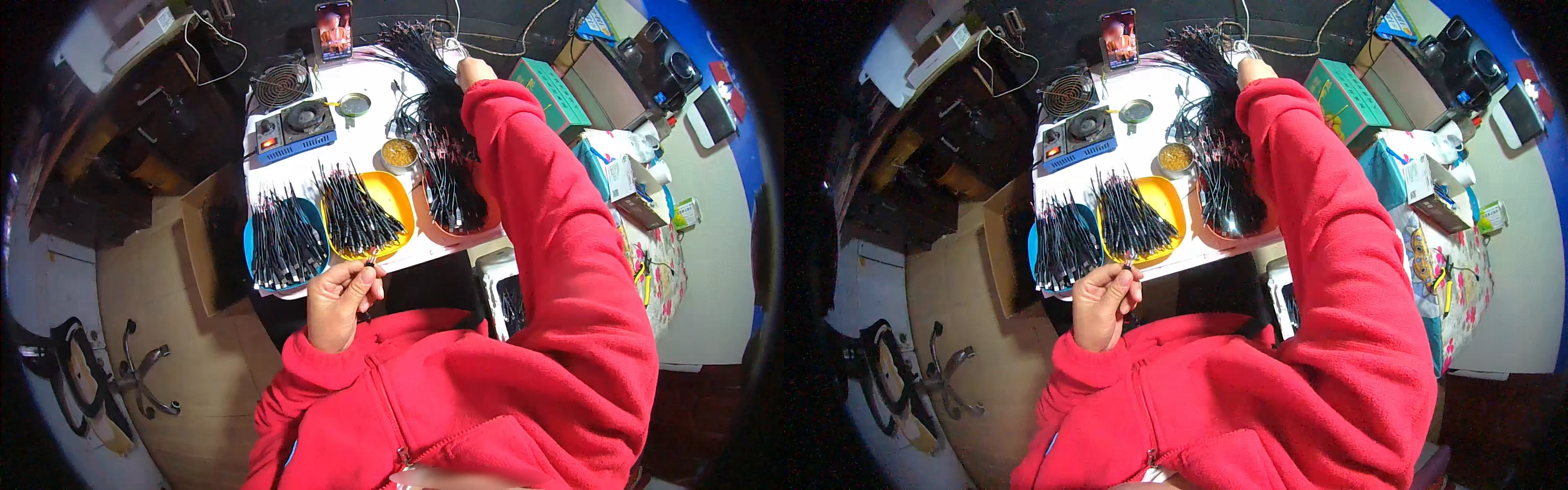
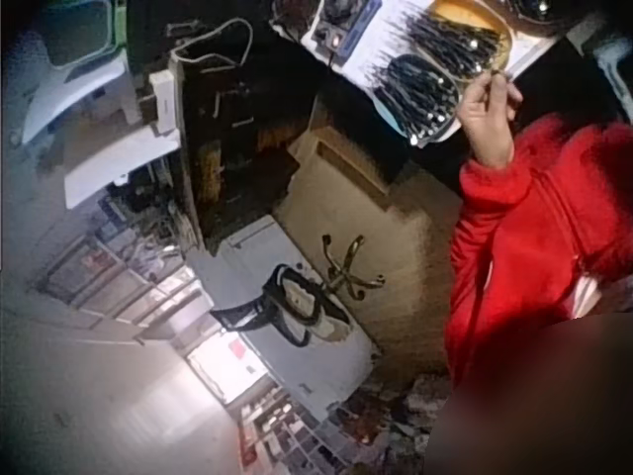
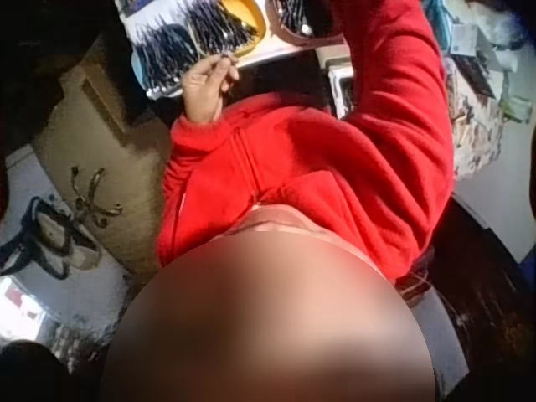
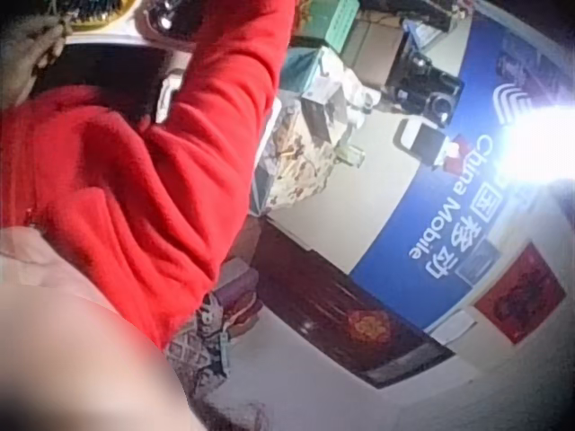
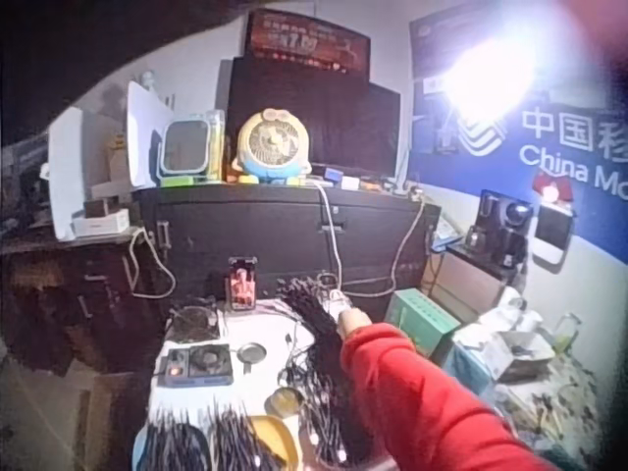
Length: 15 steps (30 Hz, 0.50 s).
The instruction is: The person repeatedly picks up black cable-like objects from trays on a table, attaches small white connectors to their ends, and places the finished items into a white bin. The process is continuous and repetitive throughout the clip.
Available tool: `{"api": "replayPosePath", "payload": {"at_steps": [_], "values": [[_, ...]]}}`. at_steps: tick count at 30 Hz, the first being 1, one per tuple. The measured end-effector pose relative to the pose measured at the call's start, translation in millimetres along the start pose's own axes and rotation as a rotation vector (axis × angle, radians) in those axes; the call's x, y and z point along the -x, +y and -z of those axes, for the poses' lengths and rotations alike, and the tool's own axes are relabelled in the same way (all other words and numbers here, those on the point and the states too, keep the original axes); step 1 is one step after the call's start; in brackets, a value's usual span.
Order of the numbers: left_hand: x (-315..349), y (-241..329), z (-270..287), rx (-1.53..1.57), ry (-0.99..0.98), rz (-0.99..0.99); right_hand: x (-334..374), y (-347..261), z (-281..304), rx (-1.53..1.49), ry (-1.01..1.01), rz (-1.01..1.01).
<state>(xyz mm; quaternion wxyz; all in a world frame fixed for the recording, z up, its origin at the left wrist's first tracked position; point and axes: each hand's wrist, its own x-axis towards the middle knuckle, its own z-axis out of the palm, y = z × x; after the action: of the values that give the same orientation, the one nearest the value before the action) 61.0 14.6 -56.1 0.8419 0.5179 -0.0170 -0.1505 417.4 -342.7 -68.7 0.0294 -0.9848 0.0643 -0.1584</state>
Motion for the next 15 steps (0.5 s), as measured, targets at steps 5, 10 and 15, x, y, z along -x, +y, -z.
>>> {"api": "replayPosePath", "payload": {"at_steps": [5, 10, 15], "values": [[7.5, 1.3, -8.5, -0.02, -0.031, -0.041, 4.4, -9.8, 28.5, -0.02, 0.05, -0.043], [15.5, 7.5, -11.5, -0.01, 0.023, -0.139, 11.5, -25.7, 98.4, -0.226, 0.285, 0.179], [25.0, 11.6, -19.9, 0.044, 0.049, -0.255, 56.1, -48.1, 209.1, -0.326, 0.611, 0.418]]}}
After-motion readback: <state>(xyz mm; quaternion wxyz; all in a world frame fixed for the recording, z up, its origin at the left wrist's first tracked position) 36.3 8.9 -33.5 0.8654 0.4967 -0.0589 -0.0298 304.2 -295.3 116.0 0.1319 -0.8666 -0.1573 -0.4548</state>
